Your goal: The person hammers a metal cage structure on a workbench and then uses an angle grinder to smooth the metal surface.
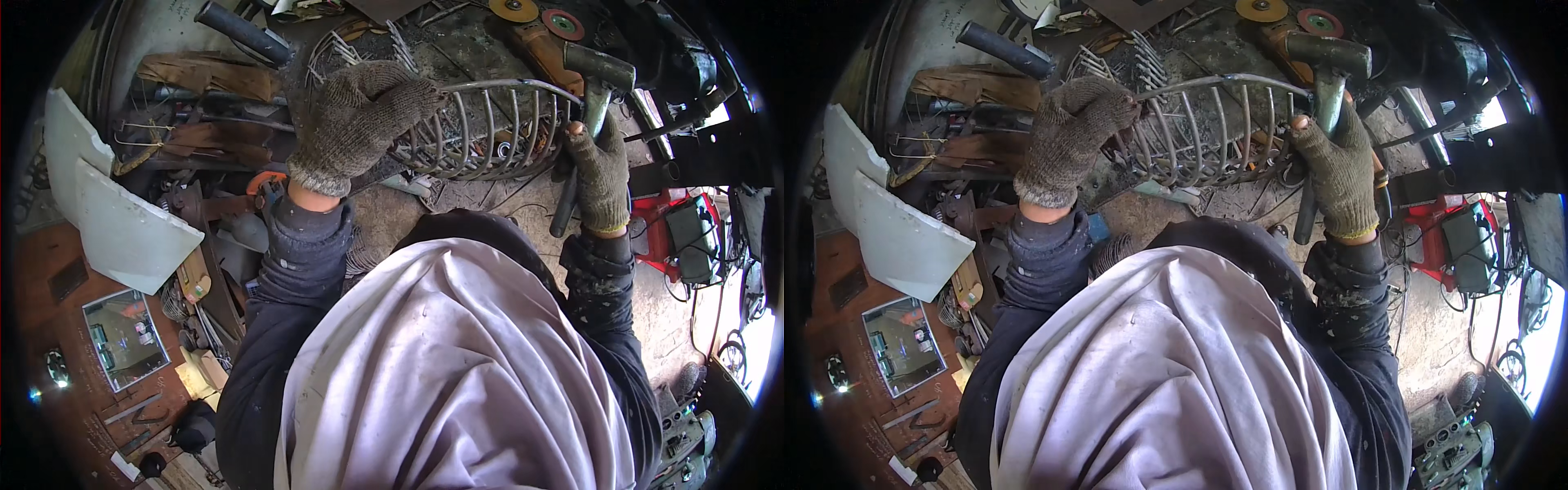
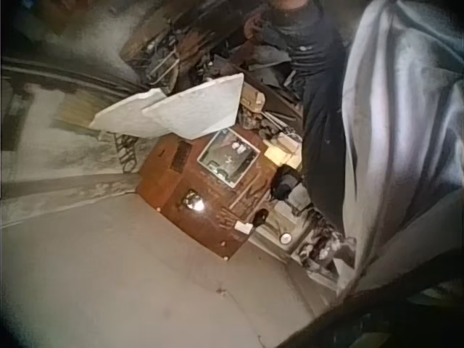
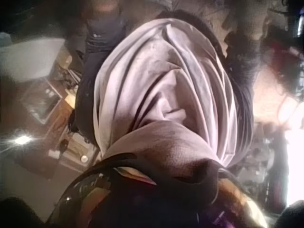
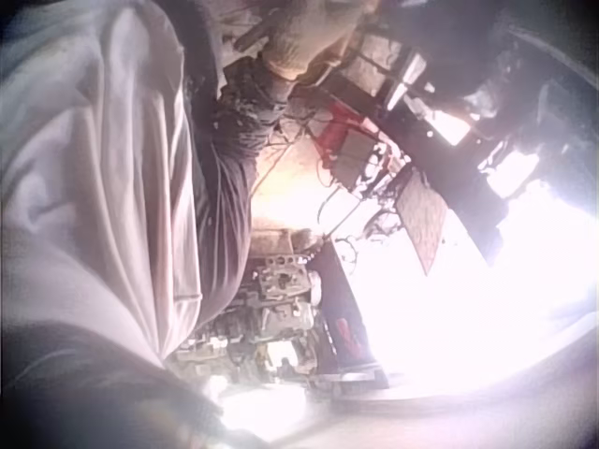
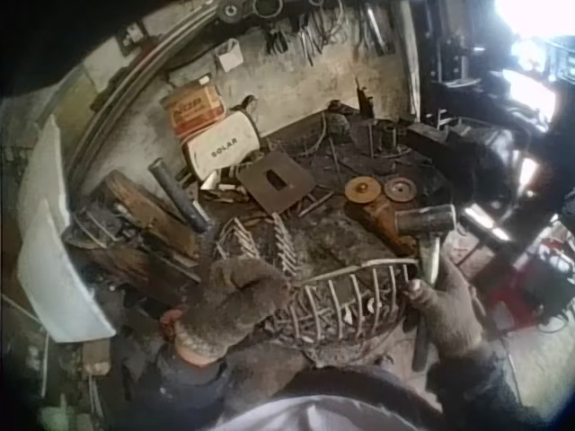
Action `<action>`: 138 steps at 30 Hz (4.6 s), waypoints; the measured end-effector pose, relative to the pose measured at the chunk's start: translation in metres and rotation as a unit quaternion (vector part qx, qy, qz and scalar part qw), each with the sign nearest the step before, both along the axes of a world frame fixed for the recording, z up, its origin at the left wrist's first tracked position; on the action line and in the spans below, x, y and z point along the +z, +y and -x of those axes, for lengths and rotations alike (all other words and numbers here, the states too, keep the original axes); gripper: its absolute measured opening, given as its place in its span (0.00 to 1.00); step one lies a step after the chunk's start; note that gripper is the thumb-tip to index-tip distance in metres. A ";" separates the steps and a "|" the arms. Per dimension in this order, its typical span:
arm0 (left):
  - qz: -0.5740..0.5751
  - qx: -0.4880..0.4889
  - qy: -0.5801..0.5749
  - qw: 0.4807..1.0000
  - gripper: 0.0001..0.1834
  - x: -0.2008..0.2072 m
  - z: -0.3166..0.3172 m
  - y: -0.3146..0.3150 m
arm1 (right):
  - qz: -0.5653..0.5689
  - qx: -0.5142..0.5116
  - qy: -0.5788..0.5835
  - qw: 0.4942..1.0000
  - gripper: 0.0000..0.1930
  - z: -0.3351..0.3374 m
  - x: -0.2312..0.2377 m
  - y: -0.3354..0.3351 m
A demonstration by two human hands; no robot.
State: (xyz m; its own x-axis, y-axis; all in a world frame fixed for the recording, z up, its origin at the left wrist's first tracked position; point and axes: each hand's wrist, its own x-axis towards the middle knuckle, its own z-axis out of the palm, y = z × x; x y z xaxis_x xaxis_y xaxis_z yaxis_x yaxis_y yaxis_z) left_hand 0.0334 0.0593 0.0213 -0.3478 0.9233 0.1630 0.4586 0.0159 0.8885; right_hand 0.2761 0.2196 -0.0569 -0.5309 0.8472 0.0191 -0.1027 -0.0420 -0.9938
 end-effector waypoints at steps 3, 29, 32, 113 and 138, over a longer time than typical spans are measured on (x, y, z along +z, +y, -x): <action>0.032 0.005 -0.030 0.999 0.13 -0.003 -0.001 -0.002 | 0.054 0.022 -0.045 0.997 0.29 0.000 0.006 -0.002; -0.118 0.006 0.142 0.983 0.16 -0.031 0.017 -0.017 | 0.065 0.006 -0.038 0.997 0.18 0.014 0.001 0.009; -0.070 0.041 0.093 0.992 0.19 -0.010 -0.010 -0.019 | 0.047 0.004 -0.037 0.998 0.20 0.021 0.009 -0.001; -0.251 0.384 -0.499 0.736 0.24 -0.064 0.035 -0.107 | -0.506 0.183 -0.446 0.715 0.20 0.184 -0.061 0.082; -0.260 -0.021 -0.642 0.721 0.23 -0.049 0.007 -0.061 | -0.500 0.067 -0.038 0.863 0.15 0.123 0.058 0.022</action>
